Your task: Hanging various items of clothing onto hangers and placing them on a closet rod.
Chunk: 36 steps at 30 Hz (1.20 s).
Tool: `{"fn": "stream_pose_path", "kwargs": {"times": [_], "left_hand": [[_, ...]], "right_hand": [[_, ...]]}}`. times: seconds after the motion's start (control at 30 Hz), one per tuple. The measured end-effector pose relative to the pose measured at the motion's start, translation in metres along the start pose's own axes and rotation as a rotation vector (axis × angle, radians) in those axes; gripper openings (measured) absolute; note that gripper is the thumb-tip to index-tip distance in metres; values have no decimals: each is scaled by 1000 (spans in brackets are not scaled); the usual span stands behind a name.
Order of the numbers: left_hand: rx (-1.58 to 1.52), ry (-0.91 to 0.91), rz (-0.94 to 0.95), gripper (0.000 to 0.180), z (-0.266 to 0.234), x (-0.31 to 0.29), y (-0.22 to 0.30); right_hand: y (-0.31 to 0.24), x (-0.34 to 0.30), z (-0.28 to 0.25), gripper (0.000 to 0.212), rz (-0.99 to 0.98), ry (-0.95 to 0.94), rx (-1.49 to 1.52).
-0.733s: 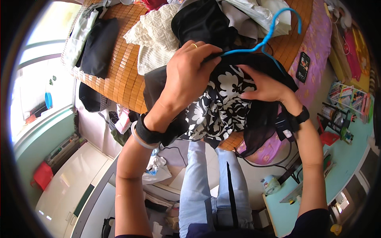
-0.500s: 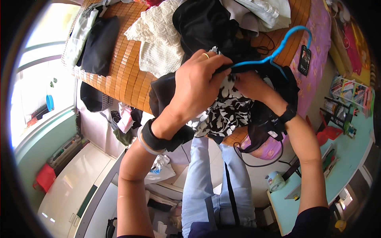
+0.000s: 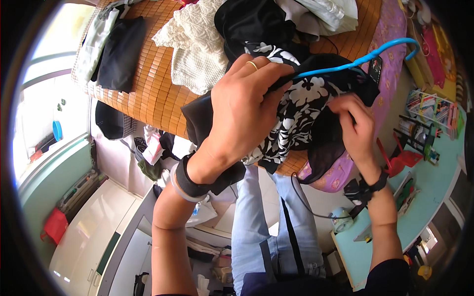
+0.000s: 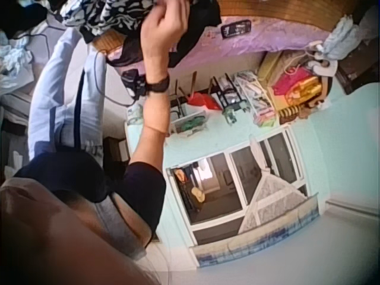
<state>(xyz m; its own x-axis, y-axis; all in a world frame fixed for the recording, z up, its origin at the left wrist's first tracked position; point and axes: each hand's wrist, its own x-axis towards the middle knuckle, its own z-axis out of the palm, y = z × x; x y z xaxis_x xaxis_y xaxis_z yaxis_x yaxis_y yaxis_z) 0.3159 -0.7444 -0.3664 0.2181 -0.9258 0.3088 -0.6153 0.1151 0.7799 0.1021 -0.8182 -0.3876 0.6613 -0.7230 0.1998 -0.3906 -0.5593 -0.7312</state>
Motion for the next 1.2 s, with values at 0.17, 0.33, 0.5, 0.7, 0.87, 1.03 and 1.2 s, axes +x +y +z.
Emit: {"fn": "stream_pose_path", "kwargs": {"times": [0.17,0.33,0.5,0.7,0.87,1.03,1.2], "left_hand": [[-76,16,15,18,2,4,11],[42,30,44,22,-1,-13,26],[39,49,37,28,0,-50,33],[-106,18,28,30,9,-81,65],[-104,-29,83,41,10,-101,88],[-116,32,61,40,19,-116,105],[-190,39,17,39,35,-128,114]], "right_hand": [[75,-64,26,40,514,-9,336],[51,-56,57,28,576,-62,638],[0,-99,11,59,1024,-266,1096],[-3,-165,-50,63,745,131,1780],[-51,-96,-42,27,450,-212,-289],[-72,-102,-50,25,976,499,580],[-42,-86,-39,21,1089,152,216]]}}
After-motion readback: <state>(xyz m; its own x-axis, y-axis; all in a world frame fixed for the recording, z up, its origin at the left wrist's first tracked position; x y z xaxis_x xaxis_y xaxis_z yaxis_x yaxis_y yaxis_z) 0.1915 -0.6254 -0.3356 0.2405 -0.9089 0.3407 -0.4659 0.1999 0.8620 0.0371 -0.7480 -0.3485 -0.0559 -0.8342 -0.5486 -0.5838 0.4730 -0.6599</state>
